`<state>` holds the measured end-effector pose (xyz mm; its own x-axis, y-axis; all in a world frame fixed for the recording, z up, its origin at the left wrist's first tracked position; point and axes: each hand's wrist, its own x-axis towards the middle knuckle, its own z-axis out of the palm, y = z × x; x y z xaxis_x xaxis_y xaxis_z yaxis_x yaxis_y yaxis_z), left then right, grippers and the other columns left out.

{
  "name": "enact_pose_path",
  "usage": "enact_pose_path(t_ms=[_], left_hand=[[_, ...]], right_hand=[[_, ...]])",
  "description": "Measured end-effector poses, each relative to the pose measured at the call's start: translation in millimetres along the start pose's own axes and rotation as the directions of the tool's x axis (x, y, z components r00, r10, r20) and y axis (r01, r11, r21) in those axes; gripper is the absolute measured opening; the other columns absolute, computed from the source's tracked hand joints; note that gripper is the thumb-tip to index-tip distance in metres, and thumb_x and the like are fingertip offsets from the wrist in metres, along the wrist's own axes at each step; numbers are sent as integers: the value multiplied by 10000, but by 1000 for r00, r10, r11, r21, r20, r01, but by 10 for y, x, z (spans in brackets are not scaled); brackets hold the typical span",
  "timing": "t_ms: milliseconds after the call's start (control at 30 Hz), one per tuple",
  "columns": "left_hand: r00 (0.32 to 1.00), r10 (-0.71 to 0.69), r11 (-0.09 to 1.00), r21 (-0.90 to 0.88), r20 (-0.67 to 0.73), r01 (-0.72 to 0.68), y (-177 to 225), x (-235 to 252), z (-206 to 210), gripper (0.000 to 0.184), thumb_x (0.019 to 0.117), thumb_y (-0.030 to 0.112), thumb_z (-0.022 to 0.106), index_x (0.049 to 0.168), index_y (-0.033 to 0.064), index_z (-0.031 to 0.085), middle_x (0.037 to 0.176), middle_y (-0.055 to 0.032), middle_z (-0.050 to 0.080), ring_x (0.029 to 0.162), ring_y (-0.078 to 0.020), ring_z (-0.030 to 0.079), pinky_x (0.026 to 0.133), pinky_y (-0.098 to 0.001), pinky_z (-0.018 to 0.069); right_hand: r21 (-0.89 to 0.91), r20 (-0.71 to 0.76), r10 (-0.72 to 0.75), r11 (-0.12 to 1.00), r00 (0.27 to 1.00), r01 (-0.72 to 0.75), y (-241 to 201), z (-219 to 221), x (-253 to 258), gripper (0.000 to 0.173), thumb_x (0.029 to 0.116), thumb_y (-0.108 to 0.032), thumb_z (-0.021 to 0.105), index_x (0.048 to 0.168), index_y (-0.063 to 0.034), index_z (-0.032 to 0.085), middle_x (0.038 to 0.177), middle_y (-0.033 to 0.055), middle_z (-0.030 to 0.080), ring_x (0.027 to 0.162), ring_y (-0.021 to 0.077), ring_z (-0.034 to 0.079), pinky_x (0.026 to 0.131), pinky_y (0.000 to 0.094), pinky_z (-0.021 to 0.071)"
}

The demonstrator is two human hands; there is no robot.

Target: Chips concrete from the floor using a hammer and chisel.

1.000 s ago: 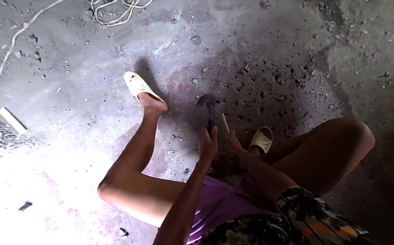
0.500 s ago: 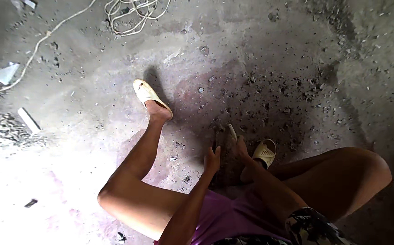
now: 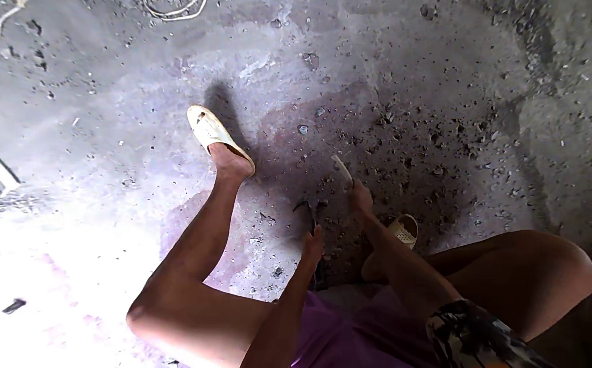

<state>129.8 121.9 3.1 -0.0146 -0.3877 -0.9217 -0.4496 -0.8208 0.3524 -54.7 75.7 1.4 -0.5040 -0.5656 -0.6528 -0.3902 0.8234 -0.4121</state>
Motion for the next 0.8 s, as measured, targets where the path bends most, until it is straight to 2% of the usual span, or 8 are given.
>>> enact_pose_path(t_ms=[200,300,433,500,600,700,800], left_hand=[[999,-37,998,-47,11,38,74,-56,-2,454,1123,447,362,1116,12,489,670,-30,441,469,-140,452,468,-298,477],[998,-54,997,-60,13,55,95,-66,8,454,1124,445,358,1156,12,490,671,-25,434,462,-135,451,461,-294,482],[999,-48,998,-51,15,49,150,-89,-6,469,1124,450,353,1165,6,498,688,-28,433,477,-139,458,471,-305,492],[1000,30,999,17,-6,-30,253,-71,-19,476,1126,449,341,1167,2,500,705,-44,456,492,-150,476,490,-316,504],[959,273,958,113,-78,-263,536,8,-33,523,1126,450,325,1232,-21,527,723,-97,535,543,-206,553,567,-386,545],[862,472,881,114,-183,-459,931,96,-3,609,1107,539,259,1282,7,499,741,-107,566,576,-238,590,577,-441,564],[760,564,824,163,-323,-542,1360,218,149,601,1109,519,255,1287,16,531,780,-115,586,658,-256,610,640,-466,555]], right_hand=[[89,51,28,996,998,-33,-304,-180,521,441,1136,-312,349,1262,-5,639,1189,252,689,1126,403,678,943,592,528],[143,88,43,988,995,-56,-299,-202,643,446,1133,-303,347,1193,10,658,1122,241,690,1044,379,686,891,576,528],[227,137,117,963,984,-146,-387,-258,682,474,1140,-322,319,1233,21,631,1079,226,656,897,331,661,800,518,532],[260,148,146,949,978,-181,-479,-270,677,476,1141,-324,312,1219,29,621,1052,211,641,850,301,653,768,483,540],[332,166,175,917,971,-222,-601,-302,674,435,1137,-305,340,1223,36,597,1030,193,611,821,277,626,734,454,539],[303,182,193,922,964,-242,-623,-348,696,389,1123,-301,385,1138,16,611,885,121,559,668,211,552,623,391,505],[296,205,191,922,960,-247,-625,-396,741,346,1113,-286,392,1030,-20,597,736,43,498,531,135,487,510,308,464]])
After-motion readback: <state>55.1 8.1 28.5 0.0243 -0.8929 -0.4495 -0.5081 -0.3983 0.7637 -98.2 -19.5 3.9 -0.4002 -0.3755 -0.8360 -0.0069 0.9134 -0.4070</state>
